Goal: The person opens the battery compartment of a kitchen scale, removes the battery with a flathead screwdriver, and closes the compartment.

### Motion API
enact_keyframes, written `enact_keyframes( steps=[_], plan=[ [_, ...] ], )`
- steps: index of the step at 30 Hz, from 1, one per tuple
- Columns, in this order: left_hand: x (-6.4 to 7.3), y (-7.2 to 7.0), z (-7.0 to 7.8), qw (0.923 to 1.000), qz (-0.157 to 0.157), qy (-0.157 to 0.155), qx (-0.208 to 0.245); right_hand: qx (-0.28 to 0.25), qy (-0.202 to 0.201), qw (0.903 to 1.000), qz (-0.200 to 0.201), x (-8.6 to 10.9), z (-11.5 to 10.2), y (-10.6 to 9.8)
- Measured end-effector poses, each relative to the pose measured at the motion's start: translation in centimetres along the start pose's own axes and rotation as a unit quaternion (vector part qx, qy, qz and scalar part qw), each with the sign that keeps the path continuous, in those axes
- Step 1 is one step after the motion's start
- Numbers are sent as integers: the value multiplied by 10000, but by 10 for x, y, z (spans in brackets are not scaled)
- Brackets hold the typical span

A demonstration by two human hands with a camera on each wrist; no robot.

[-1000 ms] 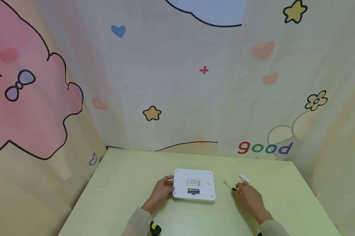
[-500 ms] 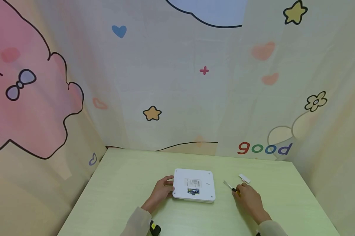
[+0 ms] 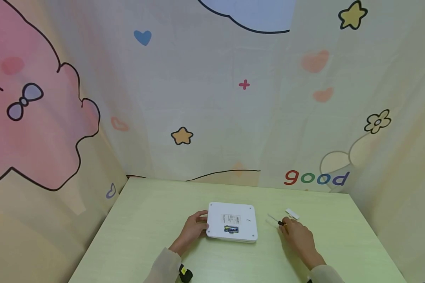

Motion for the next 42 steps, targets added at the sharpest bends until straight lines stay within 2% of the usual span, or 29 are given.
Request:
enact_keyframes(
  steps=[8, 15, 29, 42],
  plan=[
    [0, 0, 0, 10000, 13, -31, -1, -121, -214, 9966, 789, 5, -10, -18],
    [1, 0, 1, 10000, 56, -27, -30, -122, -332, 9925, 1173, 8, -16, -27],
    [2, 1, 3, 10000, -13, -23, 72, -135, -343, 9921, 1199, 11, -30, -42],
    [5, 1, 5, 10000, -18, 11, 77, -104, -555, 9914, 1181, 15, -49, -58]
  ],
)
Point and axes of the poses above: each hand's wrist, its own x-axis away from the middle knuckle, its own y-axis out of the palm, z = x × y, the point moved 8 cm from there along -x, towards the middle knuckle, and after that the axes turned 6 degrees about x, right-handed, at the moved point
